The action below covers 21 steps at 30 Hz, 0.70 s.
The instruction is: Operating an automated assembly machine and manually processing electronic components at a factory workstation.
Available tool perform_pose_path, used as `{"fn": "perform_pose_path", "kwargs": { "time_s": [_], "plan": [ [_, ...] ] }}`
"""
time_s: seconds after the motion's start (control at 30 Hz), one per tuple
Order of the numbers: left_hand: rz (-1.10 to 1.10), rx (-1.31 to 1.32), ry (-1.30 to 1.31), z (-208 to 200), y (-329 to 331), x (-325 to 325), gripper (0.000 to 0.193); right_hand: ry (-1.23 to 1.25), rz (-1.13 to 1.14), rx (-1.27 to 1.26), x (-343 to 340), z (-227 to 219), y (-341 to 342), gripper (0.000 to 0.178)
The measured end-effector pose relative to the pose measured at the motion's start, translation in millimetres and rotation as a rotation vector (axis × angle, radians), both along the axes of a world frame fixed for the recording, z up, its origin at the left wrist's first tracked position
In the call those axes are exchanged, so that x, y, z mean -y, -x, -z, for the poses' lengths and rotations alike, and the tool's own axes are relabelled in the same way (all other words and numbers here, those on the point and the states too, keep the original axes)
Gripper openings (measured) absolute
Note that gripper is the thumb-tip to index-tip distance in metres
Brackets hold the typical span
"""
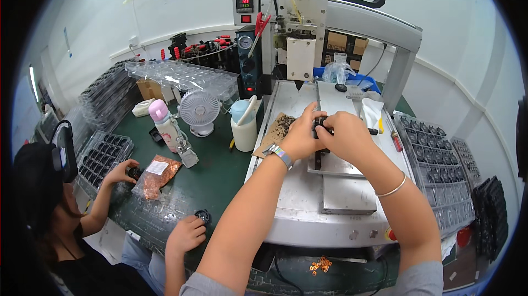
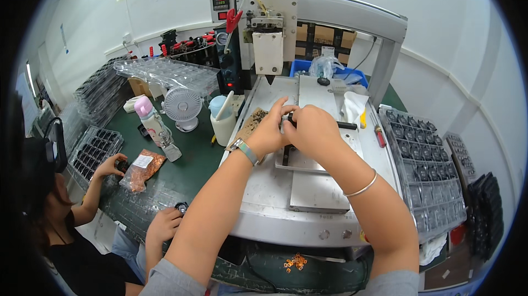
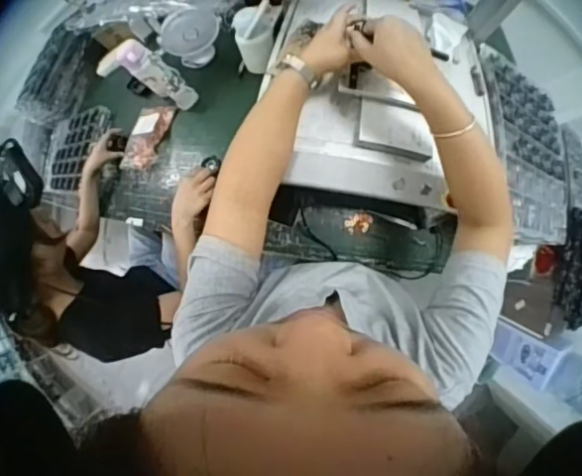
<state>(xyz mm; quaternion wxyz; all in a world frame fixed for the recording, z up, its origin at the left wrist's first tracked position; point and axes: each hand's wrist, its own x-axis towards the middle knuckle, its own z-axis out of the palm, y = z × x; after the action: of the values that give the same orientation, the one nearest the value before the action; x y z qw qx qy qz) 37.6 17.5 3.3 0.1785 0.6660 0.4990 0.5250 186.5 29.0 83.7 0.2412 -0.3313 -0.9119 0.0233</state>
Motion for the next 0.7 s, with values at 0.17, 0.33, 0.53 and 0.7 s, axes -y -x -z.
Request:
{"fn": "perform_pose_path", "kwargs": {
  "time_s": [0.17,0.33,0.53,0.7],
  "plan": [
    [-0.012,0.016,-0.002,-10.3,-11.5,6.2,0.090,0.083,-0.060,-0.080,-10.3,13.9,-28.3,0.039],
    [-0.265,-0.388,-0.146,-9.8,-0.8,24.2,0.052,-0.205,-0.240,-0.007,90.2,38.4,-89.7,0.056],
    [-0.316,-0.083,-0.085,-25.8,-8.4,26.2,0.039,-0.022,-0.020,0.061,174.9,130.9,-160.7,0.063],
    [-0.672,-0.519,0.117,-0.5,19.8,19.9,0.054,-0.222,0.084,0.061,173.1,174.4,-163.5,0.074]
  ]
}}
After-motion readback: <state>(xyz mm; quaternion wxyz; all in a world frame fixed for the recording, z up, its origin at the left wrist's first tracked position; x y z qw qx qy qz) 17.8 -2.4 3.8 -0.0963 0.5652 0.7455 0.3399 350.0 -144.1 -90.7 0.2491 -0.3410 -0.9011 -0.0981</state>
